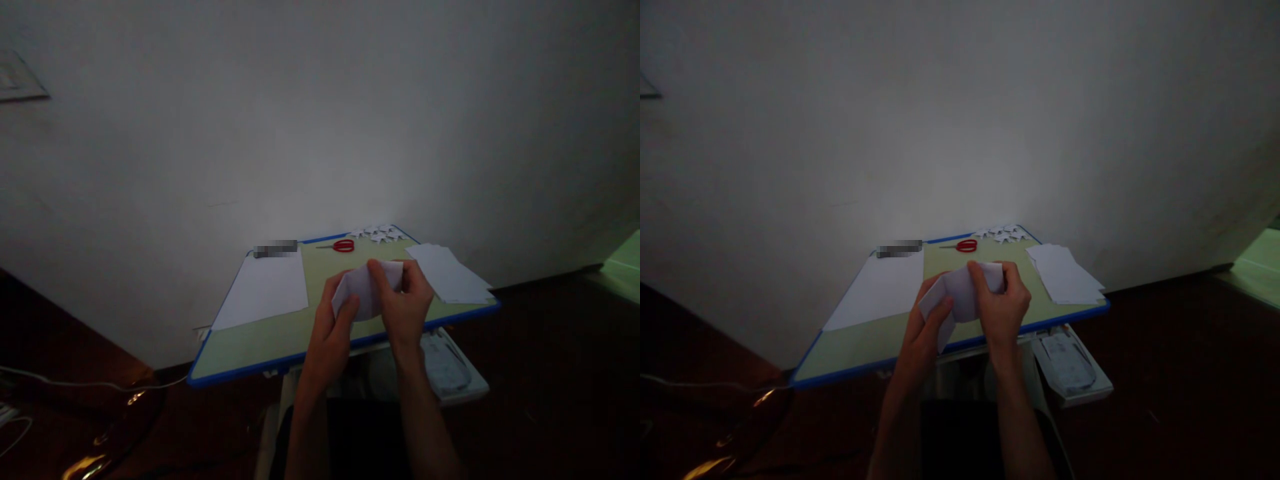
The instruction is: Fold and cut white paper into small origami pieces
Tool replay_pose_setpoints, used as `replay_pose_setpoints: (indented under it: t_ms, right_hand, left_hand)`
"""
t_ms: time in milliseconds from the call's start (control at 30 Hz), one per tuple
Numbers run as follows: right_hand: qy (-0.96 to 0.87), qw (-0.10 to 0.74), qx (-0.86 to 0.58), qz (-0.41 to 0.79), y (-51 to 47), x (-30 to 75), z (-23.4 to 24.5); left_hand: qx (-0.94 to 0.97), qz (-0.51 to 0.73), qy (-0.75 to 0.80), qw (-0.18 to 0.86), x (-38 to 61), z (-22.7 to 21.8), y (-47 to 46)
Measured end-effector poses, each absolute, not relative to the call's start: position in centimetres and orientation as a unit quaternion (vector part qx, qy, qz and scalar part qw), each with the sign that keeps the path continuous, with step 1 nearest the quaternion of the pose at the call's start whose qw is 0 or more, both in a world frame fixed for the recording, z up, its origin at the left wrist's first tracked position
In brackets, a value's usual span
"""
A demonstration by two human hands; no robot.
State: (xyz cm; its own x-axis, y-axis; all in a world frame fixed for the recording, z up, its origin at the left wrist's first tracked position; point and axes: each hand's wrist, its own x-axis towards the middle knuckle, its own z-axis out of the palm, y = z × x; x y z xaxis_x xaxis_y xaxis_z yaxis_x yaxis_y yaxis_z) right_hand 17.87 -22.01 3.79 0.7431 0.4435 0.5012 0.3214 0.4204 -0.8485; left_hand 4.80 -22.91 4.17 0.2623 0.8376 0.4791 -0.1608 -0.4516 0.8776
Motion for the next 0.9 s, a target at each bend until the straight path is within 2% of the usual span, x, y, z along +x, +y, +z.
replay_pose_setpoints:
  t_ms: [167,300,567,767,900]
  right_hand:
    - [-0.372,0.766,-0.521,0.058,-22.1,18.1,3.9]
    - [-0.436,0.729,-0.525,0.055,-22.3,18.9,3.8]
    - [-0.633,0.594,-0.444,0.224,-23.1,21.2,2.5]
    - [-0.63,0.582,-0.427,0.287,-23.6,22.2,1.7]
    - [-0.646,0.592,-0.409,0.255,-23.7,22.3,1.7]
  left_hand:
    - [0.641,0.539,0.266,0.477,4.3,4.2,-22.8]
    - [0.606,0.565,0.273,0.489,4.4,3.7,-22.2]
    - [0.489,0.617,0.251,0.563,4.5,3.7,-21.7]
    - [0.46,0.622,0.238,0.587,4.4,4.6,-22.2]
    - [0.457,0.61,0.23,0.605,4.4,4.7,-22.3]
